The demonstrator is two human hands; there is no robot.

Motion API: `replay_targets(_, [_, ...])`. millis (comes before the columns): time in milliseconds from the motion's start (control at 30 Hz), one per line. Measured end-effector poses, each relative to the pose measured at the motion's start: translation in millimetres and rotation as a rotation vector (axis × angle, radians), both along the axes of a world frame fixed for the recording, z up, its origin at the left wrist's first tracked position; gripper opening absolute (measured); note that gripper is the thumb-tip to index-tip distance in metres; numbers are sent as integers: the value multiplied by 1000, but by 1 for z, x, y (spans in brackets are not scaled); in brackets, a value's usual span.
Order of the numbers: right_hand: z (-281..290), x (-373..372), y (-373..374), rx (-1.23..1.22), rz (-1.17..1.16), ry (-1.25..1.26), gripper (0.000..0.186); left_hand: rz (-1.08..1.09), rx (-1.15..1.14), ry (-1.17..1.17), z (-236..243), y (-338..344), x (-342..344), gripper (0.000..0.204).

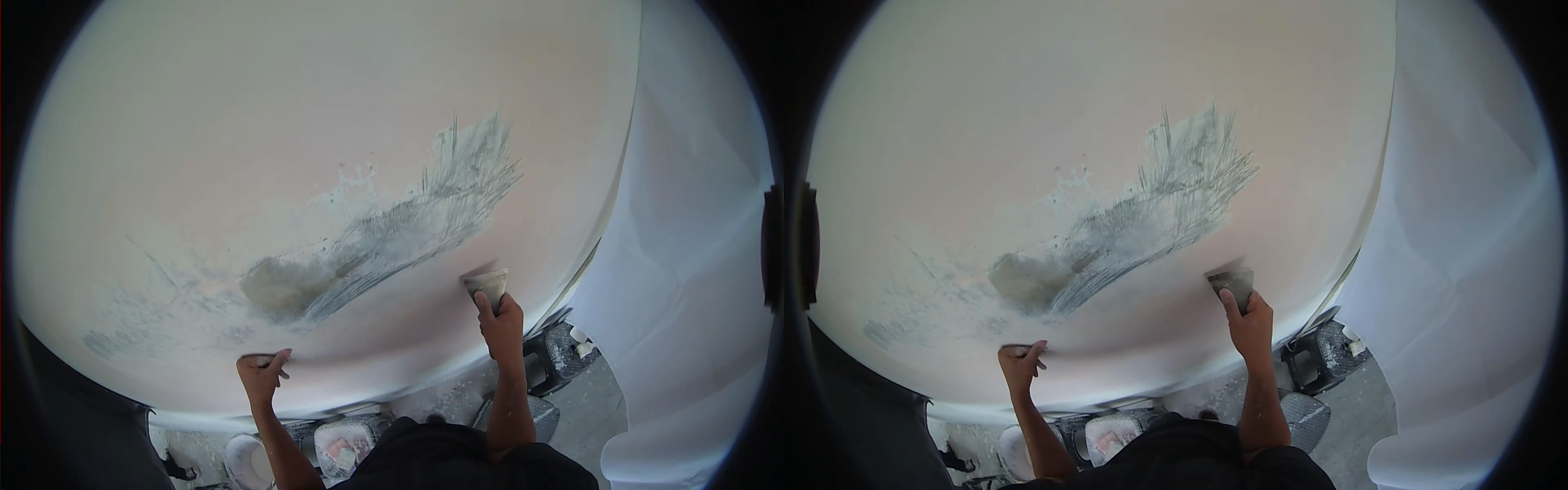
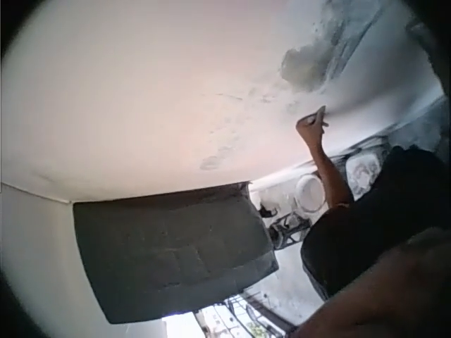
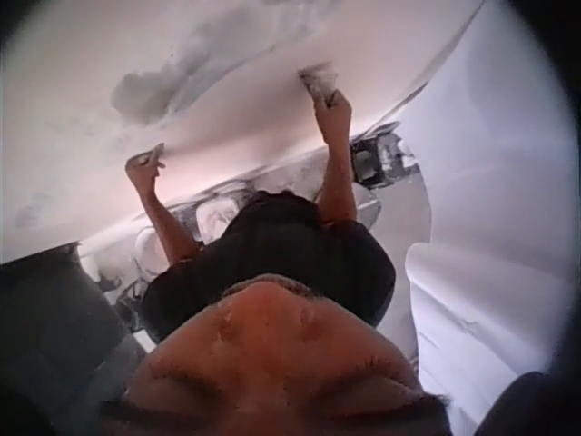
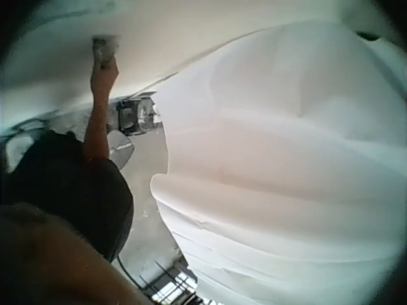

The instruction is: Using a putty knife to apply and smooth joint compound onto a wall surface.

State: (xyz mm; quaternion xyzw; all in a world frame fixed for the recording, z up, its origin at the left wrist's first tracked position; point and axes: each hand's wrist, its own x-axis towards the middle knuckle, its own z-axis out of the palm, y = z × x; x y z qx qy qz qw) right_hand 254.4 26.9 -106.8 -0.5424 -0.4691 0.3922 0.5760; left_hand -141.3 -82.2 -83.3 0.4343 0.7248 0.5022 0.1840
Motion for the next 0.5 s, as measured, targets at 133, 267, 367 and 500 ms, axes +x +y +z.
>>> replay_targets(133, [26,-19,-34,-7,229,-241,29,-144,-89,-75,1,-7,17,11])
replay_targets(267, [38,-47,-62,-38,635,-336,45,-487,16,-384,17,-13,89,30])
replay_targets(367, [35,-62,-73,-102,818,-357,52,-629,-35,-461,10,-10,112,26])
replay_targets(500, [17,-60,-75,-92,922,-97,61,-525,-75,-508,9,-17,110,14])
